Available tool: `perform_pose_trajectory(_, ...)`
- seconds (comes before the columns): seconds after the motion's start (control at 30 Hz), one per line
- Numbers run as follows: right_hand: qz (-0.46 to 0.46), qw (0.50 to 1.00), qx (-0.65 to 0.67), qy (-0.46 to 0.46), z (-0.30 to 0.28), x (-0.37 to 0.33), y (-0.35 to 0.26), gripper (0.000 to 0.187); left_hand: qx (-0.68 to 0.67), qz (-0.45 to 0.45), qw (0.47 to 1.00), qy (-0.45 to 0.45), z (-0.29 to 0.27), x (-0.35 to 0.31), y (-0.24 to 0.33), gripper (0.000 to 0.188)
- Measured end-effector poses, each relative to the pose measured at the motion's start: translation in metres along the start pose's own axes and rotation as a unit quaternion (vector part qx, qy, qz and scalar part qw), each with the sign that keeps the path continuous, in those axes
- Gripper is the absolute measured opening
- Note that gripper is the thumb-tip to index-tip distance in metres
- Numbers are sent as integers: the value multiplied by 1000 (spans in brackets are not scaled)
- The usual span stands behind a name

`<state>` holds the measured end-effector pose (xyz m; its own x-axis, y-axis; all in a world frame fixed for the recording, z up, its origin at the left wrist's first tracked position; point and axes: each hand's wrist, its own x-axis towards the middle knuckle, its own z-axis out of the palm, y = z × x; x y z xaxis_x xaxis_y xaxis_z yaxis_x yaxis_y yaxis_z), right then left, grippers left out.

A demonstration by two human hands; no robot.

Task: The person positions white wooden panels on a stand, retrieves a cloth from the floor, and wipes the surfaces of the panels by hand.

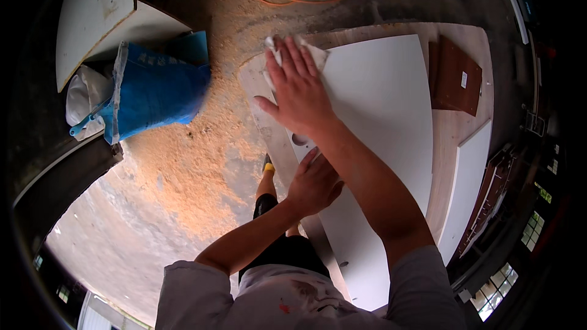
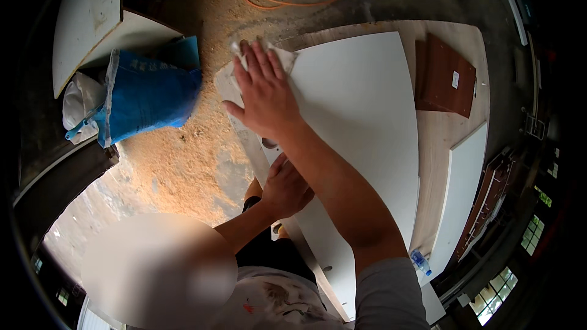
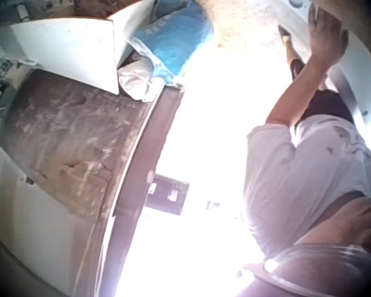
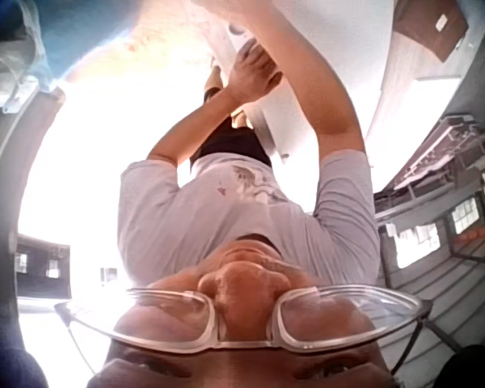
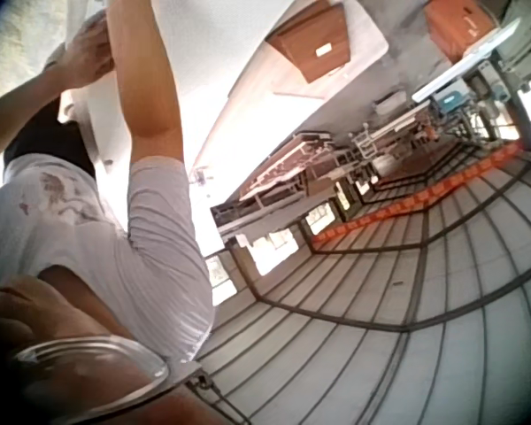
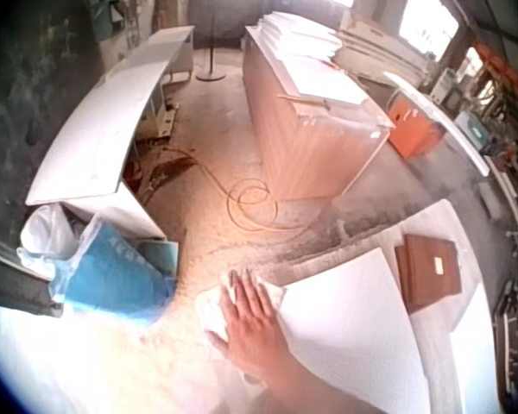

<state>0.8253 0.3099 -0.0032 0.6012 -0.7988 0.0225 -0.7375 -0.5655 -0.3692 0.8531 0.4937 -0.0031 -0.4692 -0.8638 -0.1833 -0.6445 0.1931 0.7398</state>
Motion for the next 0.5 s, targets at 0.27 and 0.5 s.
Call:
perform_pose_trajectory(0.27,333,929,-129,92,-46,-62,193,79,1,52,993,108,0,1,4,54)
perform_pose_trajectory(0.5,81,988,-130,17,-2,-30,50,84,2,62,989,132,6,-5,-3,45)
